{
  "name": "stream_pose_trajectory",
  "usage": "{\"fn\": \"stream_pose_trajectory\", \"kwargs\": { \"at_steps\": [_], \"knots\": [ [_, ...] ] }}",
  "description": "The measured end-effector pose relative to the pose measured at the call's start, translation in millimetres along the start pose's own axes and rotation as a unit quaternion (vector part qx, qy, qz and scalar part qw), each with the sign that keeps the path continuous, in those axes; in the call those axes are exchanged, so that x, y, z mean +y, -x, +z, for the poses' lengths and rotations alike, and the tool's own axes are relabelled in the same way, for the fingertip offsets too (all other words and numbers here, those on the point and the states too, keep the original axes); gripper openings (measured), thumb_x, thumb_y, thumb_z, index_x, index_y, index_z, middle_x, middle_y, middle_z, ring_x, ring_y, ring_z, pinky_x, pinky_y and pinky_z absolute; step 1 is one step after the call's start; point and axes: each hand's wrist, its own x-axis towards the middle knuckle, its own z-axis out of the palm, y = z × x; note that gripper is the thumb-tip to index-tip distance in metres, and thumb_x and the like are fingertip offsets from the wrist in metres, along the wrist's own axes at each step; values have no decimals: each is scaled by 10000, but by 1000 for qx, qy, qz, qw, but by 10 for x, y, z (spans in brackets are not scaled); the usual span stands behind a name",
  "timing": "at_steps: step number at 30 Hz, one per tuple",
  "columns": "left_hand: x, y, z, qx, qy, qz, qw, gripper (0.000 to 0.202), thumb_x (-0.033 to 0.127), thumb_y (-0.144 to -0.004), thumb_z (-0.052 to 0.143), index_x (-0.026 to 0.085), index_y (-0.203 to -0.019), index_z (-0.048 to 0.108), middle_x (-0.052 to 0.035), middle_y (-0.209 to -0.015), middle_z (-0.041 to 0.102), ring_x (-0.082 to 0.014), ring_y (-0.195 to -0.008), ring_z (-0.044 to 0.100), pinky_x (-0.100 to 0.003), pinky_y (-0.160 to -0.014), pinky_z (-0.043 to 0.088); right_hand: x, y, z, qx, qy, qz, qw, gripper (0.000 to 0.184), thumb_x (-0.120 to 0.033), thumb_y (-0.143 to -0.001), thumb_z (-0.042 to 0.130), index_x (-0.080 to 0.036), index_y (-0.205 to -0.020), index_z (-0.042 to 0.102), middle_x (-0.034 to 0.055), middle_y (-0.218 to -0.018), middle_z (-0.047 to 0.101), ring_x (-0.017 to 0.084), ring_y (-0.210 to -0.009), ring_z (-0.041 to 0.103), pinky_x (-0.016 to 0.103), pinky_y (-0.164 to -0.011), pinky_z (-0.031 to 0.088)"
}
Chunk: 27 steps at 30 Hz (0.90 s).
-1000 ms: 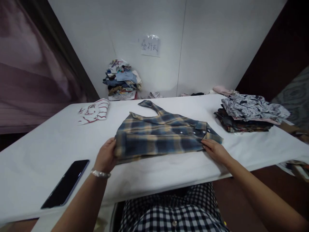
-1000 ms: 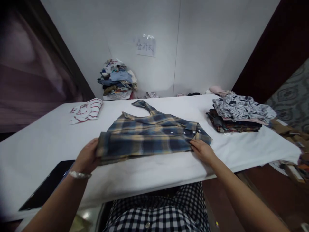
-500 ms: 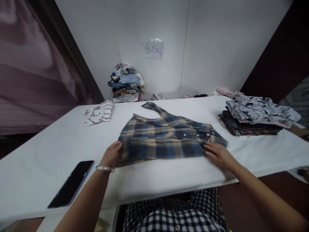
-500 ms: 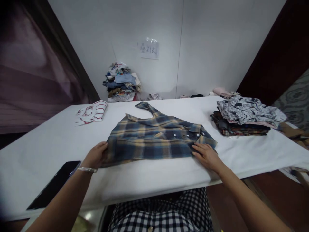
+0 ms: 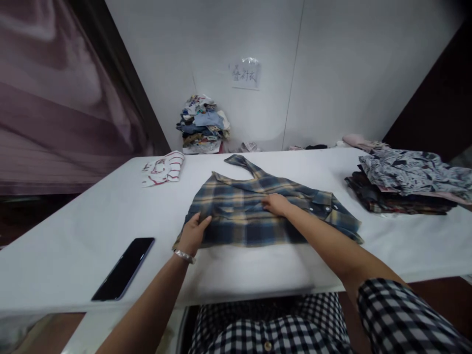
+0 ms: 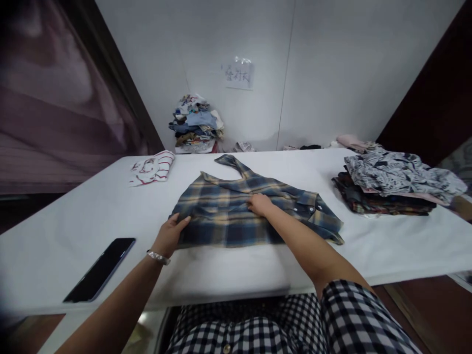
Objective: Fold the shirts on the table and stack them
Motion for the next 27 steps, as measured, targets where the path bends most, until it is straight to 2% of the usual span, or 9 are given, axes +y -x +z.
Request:
{"fn": "stream_pose_trajectory", "kwargs": {
  "at_steps": [2, 5, 9, 11, 14, 17, 20, 23, 27],
  "knots": [
    [46, -36, -64, 13, -16, 44, 999, 482, 506, -706, 615, 165, -1046, 626, -56, -998, 700, -230, -954, 626, -350, -868, 479, 9, -75, 21, 8, 5, 5, 1000, 248, -238, -820, 542, -171, -1002, 697, 114, -1032, 683, 263, -992, 598, 319, -855, 422],
    [-34, -145, -176, 52, -167, 39, 984, 391, 430, -769, 553, 162, -1045, 622, -61, -986, 699, -237, -954, 622, -344, -847, 480, 40, -89, 64, 27, 3, 5, 1000, 268, -221, -862, 460, -170, -999, 685, 108, -1068, 669, 243, -1013, 581, 303, -846, 412],
    [-243, -242, -261, 4, -411, -26, 911, 397, 342, -823, 480, 119, -1135, 583, -136, -1023, 680, -281, -963, 628, -390, -836, 482, 59, -74, 145, 14, -17, 2, 1000, 217, -232, -837, 502, -193, -892, 708, 60, -947, 703, 207, -892, 615, 260, -759, 429],
    [-253, -232, -262, -2, -467, 7, 884, 456, 372, -850, 442, 120, -1222, 525, -155, -1132, 637, -294, -993, 619, -415, -823, 492, 101, -122, 148, 13, -30, 7, 999, 212, -249, -836, 512, -200, -896, 709, 39, -905, 711, 191, -846, 625, 245, -730, 436],
    [-207, -195, -207, 11, -494, 151, 856, 478, 398, -863, 437, 129, -1253, 499, -154, -1280, 550, -281, -1133, 549, -417, -923, 458, 249, -312, 58, 27, -44, 27, 998, 258, -263, -865, 476, -213, -1006, 686, 18, -963, 709, 171, -859, 630, 228, -739, 444],
    [-287, -186, -96, -42, -494, 261, 828, 469, 418, -860, 468, 166, -1252, 522, -125, -1361, 496, -265, -1264, 442, -438, -1055, 346, 454, -625, -81, 53, -32, 63, 996, 313, -233, -880, 429, -192, -1083, 664, 48, -1093, 678, 188, -976, 608, 246, -819, 433],
    [-496, -188, 3, -98, -512, 255, 814, 485, 440, -856, 478, 196, -1273, 523, -100, -1399, 460, -287, -1316, 376, -508, -1075, 304, 623, -952, -138, 57, -10, 88, 994, 324, -224, -848, 478, -190, -1121, 650, 76, -1157, 649, 223, -1055, 576, 278, -863, 417],
    [-629, -179, 15, -125, -515, 226, 817, 501, 448, -864, 465, 201, -1298, 509, -87, -1425, 424, -289, -1344, 329, -528, -1087, 283, 717, -1163, -101, 39, 11, 99, 994, 332, -223, -772, 589, -193, -1096, 659, 103, -1115, 662, 254, -1024, 587, 305, -836, 426],
    [-529, -266, -44, -137, -496, 187, 837, 454, 431, -868, 463, 213, -1257, 545, -90, -1420, 433, -282, -1326, 362, -529, -1074, 307, 778, -1194, -97, 43, 29, 83, 995, 185, -173, -793, 537, -167, -883, 698, 125, -981, 680, 245, -961, 594, 312, -831, 413]
  ]
}}
